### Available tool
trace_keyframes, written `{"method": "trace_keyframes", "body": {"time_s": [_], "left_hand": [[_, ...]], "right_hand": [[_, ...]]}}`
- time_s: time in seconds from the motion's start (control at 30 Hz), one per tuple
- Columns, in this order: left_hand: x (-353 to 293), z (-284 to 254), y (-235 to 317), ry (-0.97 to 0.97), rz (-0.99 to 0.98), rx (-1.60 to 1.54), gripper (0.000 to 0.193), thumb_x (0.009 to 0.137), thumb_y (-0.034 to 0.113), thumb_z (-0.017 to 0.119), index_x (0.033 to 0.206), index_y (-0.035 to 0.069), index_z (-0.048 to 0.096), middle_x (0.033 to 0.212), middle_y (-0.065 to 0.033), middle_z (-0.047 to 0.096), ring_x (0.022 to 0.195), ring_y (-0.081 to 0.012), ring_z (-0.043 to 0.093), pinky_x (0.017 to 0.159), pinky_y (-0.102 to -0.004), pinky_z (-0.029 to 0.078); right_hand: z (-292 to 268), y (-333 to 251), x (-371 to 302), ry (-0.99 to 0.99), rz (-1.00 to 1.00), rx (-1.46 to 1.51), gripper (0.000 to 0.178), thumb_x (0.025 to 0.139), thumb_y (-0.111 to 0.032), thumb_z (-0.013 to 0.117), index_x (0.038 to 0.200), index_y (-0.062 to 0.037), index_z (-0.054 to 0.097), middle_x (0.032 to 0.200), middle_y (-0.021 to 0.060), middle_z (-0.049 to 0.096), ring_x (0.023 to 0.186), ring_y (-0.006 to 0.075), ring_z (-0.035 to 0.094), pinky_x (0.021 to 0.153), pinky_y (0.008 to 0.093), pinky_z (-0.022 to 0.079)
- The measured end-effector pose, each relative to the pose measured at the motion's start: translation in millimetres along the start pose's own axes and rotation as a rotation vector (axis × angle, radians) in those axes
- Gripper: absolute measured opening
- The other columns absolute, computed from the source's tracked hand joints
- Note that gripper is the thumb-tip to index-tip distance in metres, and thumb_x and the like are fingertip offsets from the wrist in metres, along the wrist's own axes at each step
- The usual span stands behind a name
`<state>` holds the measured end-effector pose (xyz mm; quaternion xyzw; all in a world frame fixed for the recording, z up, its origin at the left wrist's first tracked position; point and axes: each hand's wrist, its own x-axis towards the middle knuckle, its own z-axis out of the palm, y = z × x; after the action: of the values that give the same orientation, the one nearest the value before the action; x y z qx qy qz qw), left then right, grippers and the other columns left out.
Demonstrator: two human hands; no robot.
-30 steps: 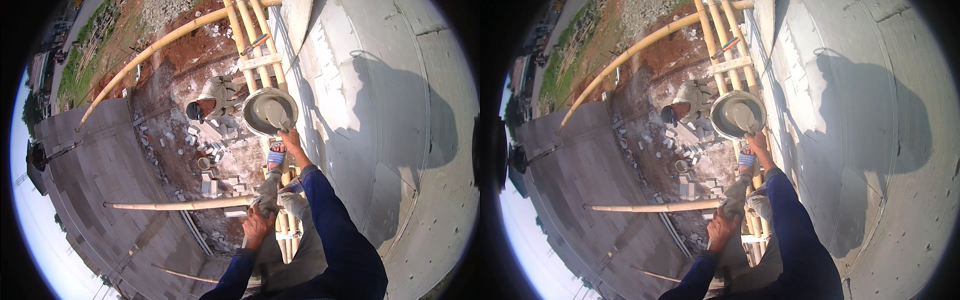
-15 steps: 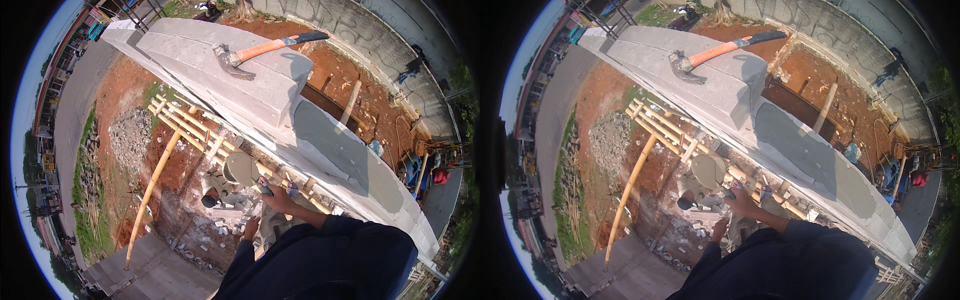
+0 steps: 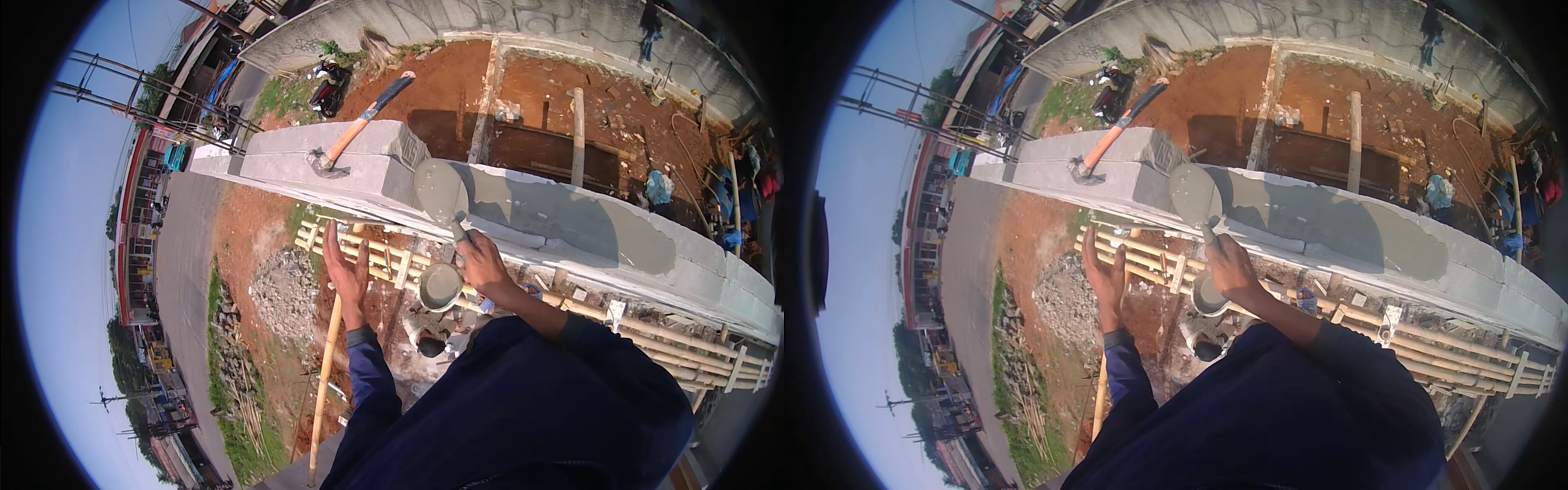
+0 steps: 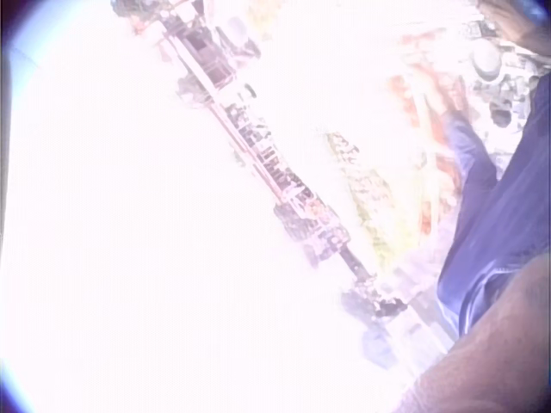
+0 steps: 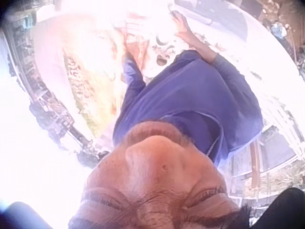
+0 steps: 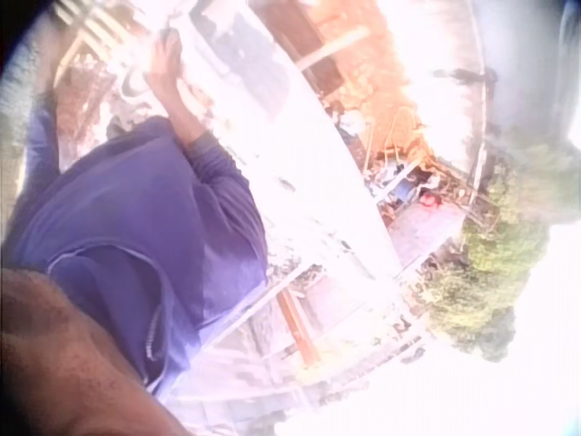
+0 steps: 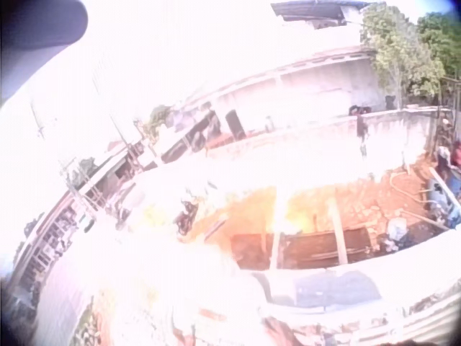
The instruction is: The person scoops cement from a bucket with a trowel and applies it to the top surface of a concrete block wall. They spread the cement evenly and then place a concrete block on top, tapping it into position with the trowel handle.
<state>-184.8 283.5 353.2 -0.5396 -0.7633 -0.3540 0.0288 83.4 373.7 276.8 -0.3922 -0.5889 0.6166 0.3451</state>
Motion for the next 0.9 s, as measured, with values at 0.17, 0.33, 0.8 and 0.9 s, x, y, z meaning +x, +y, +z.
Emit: {"method": "trace_keyframes", "body": {"time_s": [0.17, 0.33, 0.8, 0.9], "left_hand": [[104.0, -13.2, 31.3, -0.120, 0.317, 0.464, 0.107, 0.077, 0.033, 0.090, 0.166, 0.020, 0.032, 0.171, -0.0154, 0.027, 0.157, -0.0404, 0.025, 0.125, -0.0604, 0.022], [138.6, -3.6, 30.2, -0.209, 0.377, 0.599, 0.111, 0.072, 0.036, 0.092, 0.165, 0.024, 0.033, 0.172, -0.0086, 0.027, 0.160, -0.0373, 0.021, 0.127, -0.0648, 0.016], [149.1, -3.3, 24.4, -0.202, 0.427, 0.515, 0.082, 0.070, 0.033, 0.094, 0.142, 0.022, 0.056, 0.165, -0.0049, 0.043, 0.155, -0.0307, 0.034, 0.126, -0.0634, 0.020], [149.8, -4.6, 26.1, -0.200, 0.450, 0.519, 0.086, 0.069, 0.032, 0.094, 0.145, 0.023, 0.056, 0.165, -0.0049, 0.043, 0.156, -0.0307, 0.034, 0.126, -0.0635, 0.020]], "right_hand": [[90.4, 24.8, 59.8, 0.158, -0.117, 0.062, 0.017, 0.098, -0.005, 0.054, 0.099, 0.0121, 0.051, 0.099, 0.0312, 0.048, 0.086, 0.0459, 0.061, 0.077, 0.0572, 0.048], [150.4, -2.8, 79.0, 0.198, 0.015, 0.326, 0.030, 0.105, -0.015, 0.057, 0.113, 0.0035, 0.035, 0.089, 0.0220, 0.054, 0.072, 0.0338, 0.062, 0.060, 0.0473, 0.049], [179.6, -52.4, 47.8, 0.341, -0.171, 0.144, 0.058, 0.101, -0.021, 0.068, 0.135, 0.0045, 0.029, 0.092, 0.0314, 0.062, 0.074, 0.0498, 0.063, 0.062, 0.0543, 0.047], [198.4, -59.8, 48.0, 0.436, -0.244, 0.156, 0.062, 0.101, -0.021, 0.068, 0.140, 0.0039, 0.027, 0.093, 0.0330, 0.062, 0.076, 0.0521, 0.063, 0.063, 0.0545, 0.047]]}}
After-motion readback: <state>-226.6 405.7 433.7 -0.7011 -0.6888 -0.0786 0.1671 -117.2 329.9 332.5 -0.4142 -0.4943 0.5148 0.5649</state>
